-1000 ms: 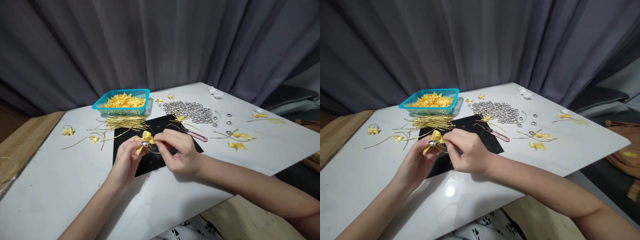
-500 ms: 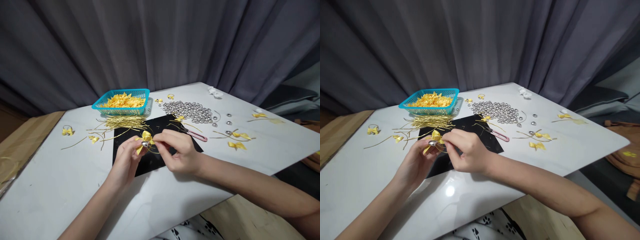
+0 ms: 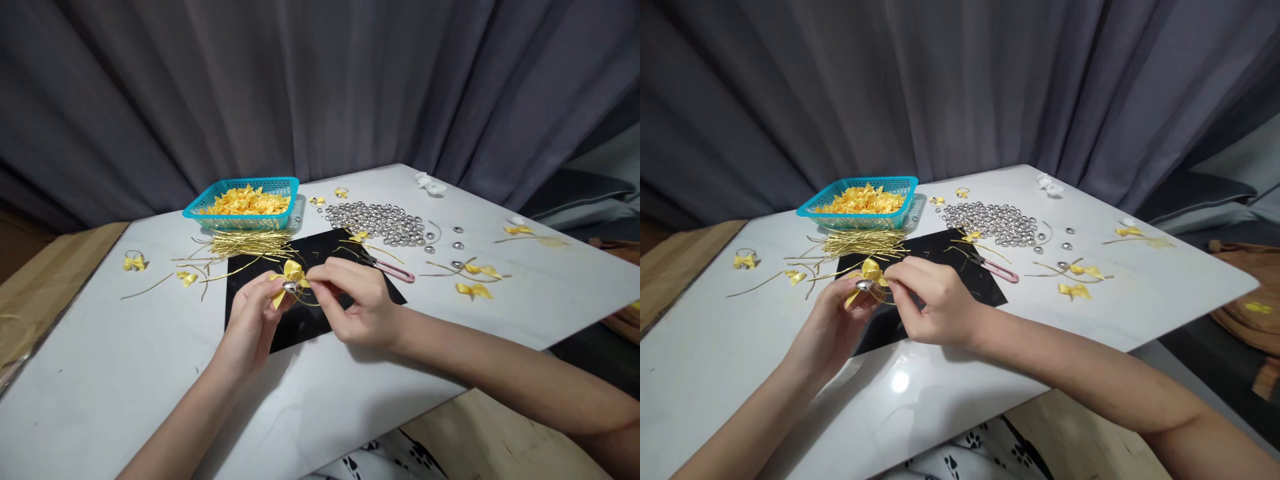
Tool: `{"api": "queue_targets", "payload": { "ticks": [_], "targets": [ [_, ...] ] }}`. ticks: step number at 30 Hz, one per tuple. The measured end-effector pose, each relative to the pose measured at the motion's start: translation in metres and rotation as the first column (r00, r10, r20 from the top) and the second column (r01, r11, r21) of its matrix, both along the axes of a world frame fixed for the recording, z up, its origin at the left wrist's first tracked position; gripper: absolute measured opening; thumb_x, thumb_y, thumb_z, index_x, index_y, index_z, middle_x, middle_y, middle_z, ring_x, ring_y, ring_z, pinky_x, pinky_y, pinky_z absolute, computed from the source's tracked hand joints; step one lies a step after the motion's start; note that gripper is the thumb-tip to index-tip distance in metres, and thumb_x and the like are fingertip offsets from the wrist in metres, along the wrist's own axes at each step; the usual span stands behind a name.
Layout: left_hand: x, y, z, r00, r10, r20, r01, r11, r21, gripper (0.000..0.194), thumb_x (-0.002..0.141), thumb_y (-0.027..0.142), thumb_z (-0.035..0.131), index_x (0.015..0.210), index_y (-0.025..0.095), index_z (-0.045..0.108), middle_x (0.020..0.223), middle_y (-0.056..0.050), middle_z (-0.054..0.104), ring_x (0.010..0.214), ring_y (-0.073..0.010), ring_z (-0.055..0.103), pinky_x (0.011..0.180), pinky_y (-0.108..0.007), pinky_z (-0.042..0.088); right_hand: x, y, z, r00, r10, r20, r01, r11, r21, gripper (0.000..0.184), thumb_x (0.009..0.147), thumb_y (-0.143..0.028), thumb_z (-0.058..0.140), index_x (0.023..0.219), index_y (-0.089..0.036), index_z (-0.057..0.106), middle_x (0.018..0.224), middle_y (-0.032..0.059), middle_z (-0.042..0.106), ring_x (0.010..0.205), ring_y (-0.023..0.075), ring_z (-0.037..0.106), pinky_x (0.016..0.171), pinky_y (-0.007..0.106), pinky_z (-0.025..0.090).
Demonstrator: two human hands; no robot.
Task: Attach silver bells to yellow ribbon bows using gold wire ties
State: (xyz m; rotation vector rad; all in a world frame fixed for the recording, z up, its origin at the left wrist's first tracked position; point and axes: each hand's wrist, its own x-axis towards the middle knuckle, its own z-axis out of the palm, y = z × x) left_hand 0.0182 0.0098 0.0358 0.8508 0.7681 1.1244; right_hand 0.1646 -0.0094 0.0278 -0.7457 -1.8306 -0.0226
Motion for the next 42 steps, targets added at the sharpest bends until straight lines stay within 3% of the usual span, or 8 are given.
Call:
{"api": "queue_targets", "payload": {
  "ticks": [32,42],
  "targets": [
    [-0.0005,-0.0003,-0.0005,1.000,-0.003,0.008,0.003,1.000,0.003,0.014,0.060,0.023,0.070,0.054,0.015,0.061,0.052,0.005,0.045,0.054,-0.0075,0.041,0.054,-0.017,0.041,0.0012,-0.0002,0.0012,0.999,0.011,0.035,-0.011,1.000,-0.001,0.015,0.083,-0.003,0.044,0.083,-0.011,0.057,0.065,0.0030,0.055,0.058,0.0102,0.049,0.054,0.022,0.043],
    [0.0002,0.0000,-0.0003,1.000,0.020,0.003,-0.020,1.000,-0.017,0.015,0.059,0.023,0.070,0.054,0.015,0.059,0.057,0.003,0.051,0.057,-0.0084,0.045,0.058,-0.018,0.044,0.0005,-0.0006,0.0004,1.000,0.011,0.016,-0.011,1.000,-0.002,0.015,0.083,-0.004,0.044,0.083,-0.012,0.056,0.066,0.0033,0.057,0.059,0.0104,0.050,0.052,0.022,0.044]
  ]
}}
